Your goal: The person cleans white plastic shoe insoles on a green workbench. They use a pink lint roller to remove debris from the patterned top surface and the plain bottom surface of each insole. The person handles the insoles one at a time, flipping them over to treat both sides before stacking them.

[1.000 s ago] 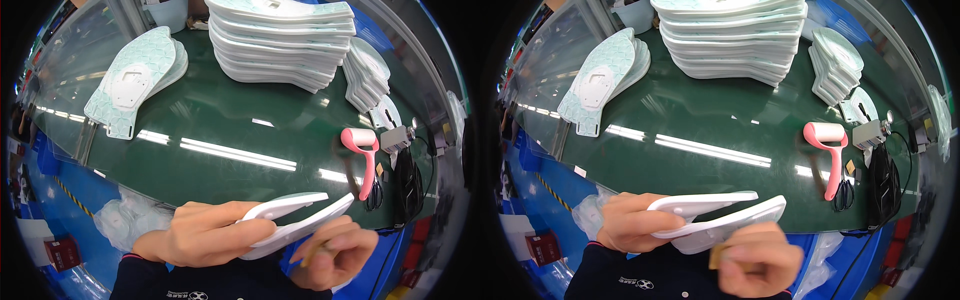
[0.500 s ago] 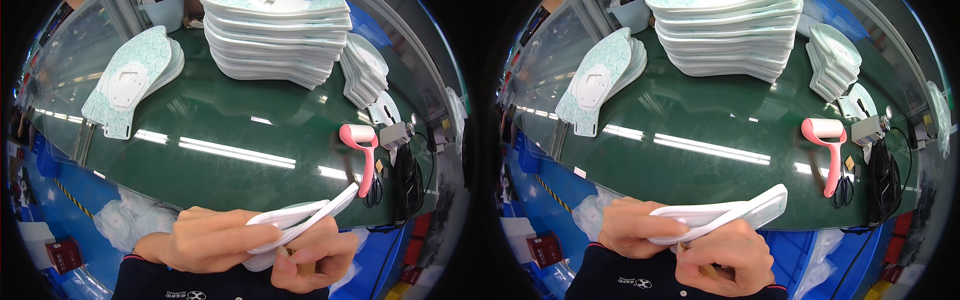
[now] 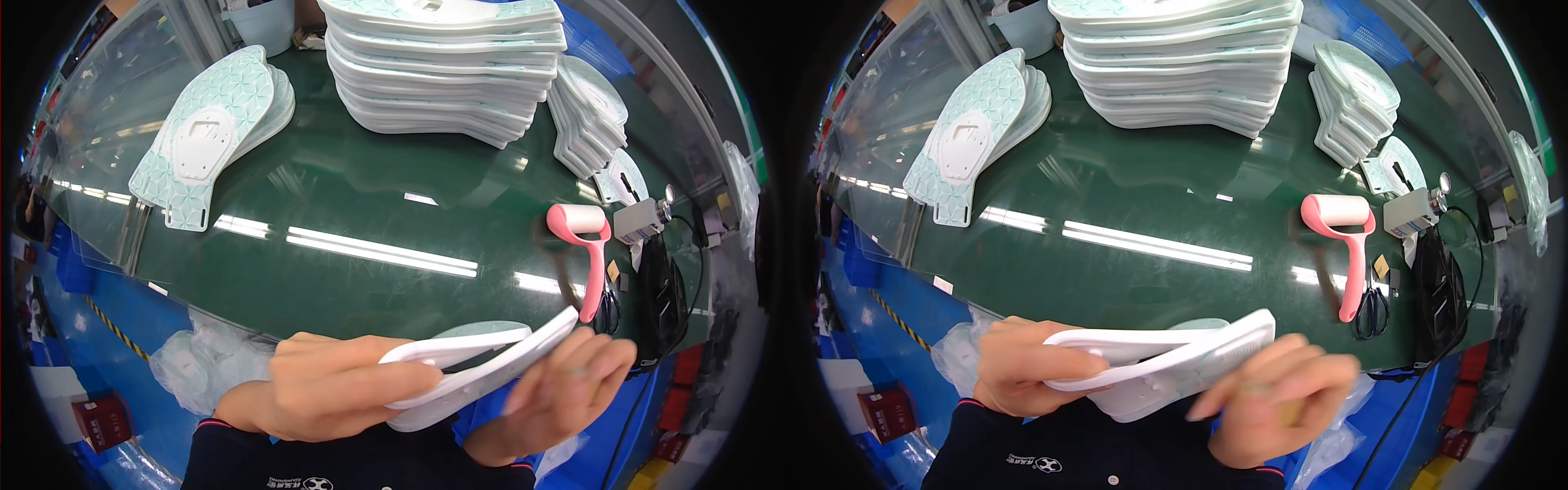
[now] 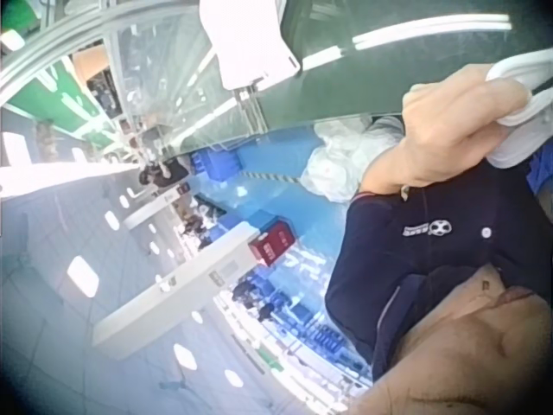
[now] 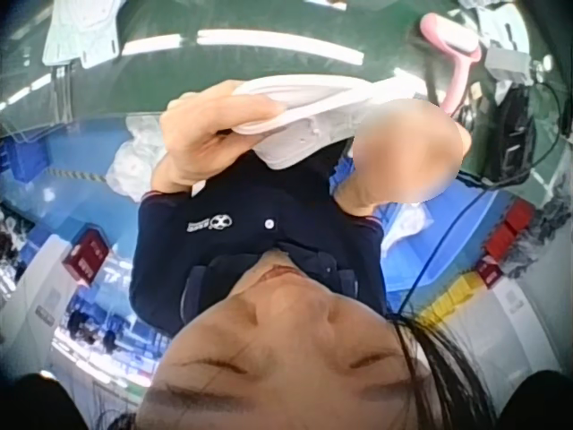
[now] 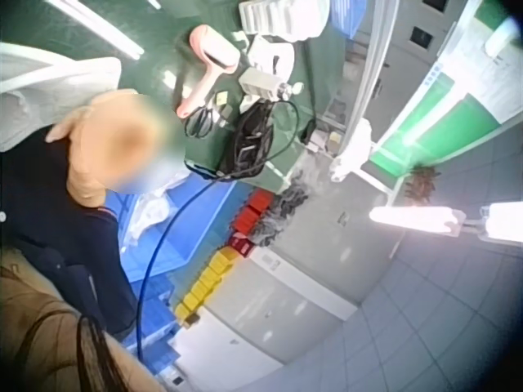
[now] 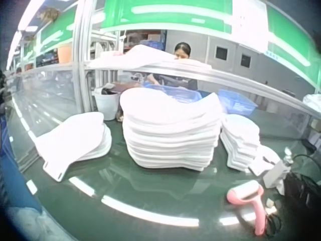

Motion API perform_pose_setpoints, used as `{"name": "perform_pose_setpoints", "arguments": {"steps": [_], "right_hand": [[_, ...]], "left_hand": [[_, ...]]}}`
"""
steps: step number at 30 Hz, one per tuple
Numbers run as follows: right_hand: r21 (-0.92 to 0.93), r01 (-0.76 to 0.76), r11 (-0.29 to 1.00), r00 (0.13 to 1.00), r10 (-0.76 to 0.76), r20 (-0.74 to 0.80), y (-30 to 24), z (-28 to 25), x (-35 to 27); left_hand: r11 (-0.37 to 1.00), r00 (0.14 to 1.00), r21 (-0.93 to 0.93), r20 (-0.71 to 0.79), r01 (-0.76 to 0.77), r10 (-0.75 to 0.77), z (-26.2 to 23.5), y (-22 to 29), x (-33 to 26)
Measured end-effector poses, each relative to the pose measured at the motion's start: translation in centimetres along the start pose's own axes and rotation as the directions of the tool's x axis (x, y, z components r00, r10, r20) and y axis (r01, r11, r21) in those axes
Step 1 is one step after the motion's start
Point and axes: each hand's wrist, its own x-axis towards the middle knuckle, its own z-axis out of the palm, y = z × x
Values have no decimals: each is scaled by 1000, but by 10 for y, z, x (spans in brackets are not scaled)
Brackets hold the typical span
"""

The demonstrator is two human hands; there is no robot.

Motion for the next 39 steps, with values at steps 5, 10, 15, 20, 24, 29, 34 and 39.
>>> {"name": "perform_pose_setpoints", "arguments": {"steps": [5, 10, 15, 20, 24, 29, 34, 39], "right_hand": [[-485, -93, 870, 988, 21, -152, 15, -70, 41], [-967, 72, 243, 997, 19, 79, 34, -99, 54], [-679, 196, 708, 972, -48, 231, 19, -77, 45], [-873, 302, 384, 948, -28, 316, 18, -65, 52], [-937, 210, -280, 973, -38, 229, 51, -143, 87], [-988, -46, -149, 990, 124, -65, 57, -161, 104], [-960, 138, 245, 988, -94, 119, 13, -112, 88], [-701, 370, 610, 894, -29, 447, -43, -31, 58]], "left_hand": [[1000, 1000, -10, 8, -10, 10, -1, -2, -1], [1000, 1000, -26, -22, -15, 15, -3, -2, -1], [1000, 999, 1, -25, -20, 20, -4, -5, 0], [999, 999, 30, -37, -13, 14, -7, -5, 1], [1000, 1000, -6, -4, 7, -7, -14, 0, 2], [992, 995, -88, 30, 93, -90, -20, 4, 7], [984, 983, -43, 71, 173, -170, -27, 9, 12], [986, 984, 71, 78, 153, -158, -17, 11, 22]]}}
